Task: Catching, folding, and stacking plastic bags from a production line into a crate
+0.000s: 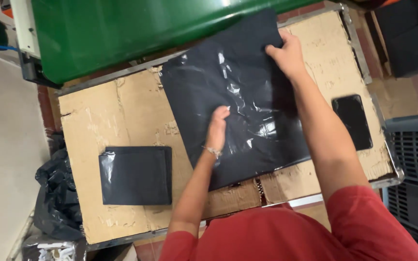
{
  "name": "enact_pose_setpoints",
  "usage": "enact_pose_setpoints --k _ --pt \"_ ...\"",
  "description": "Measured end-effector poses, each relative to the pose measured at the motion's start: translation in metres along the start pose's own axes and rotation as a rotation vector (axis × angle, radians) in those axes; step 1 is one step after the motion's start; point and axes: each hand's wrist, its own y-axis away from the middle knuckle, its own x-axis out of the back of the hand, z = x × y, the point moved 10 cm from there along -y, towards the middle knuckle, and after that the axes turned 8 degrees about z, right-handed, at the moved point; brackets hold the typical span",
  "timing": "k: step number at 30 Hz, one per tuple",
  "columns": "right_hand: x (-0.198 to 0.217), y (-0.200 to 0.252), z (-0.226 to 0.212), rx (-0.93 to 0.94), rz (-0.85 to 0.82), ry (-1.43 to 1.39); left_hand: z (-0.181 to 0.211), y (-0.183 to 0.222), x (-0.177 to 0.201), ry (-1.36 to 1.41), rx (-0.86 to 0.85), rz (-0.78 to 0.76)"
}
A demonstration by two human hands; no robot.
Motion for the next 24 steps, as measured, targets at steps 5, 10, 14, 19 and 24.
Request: enact_pose_setpoints --k 5,10,14,19,24 --pt "0.073 0.138 -0.119 0.458 -0.153 0.135 -0.095 -0.001 0.028 1.888 0.761 -0.525" --pt "0.122 0.213 0.021 0.346 -0.171 0.18 -0.237 0.004 0.077 1.355 0.913 0.062" --pt "0.129 0.245 0.065 0.309 -0.125 0.422 -0.303 0.05 0.098 0.789 0.87 0.414" --pt "0.134 0.25 0.09 0.308 -0.154 0.572 -0.184 0.056 0.104 0.226 0.622 0.36" --pt "0.134 0.259 0.117 0.298 -0.255 0.963 -0.093 0.094 0.126 -0.071 0.437 0.39"
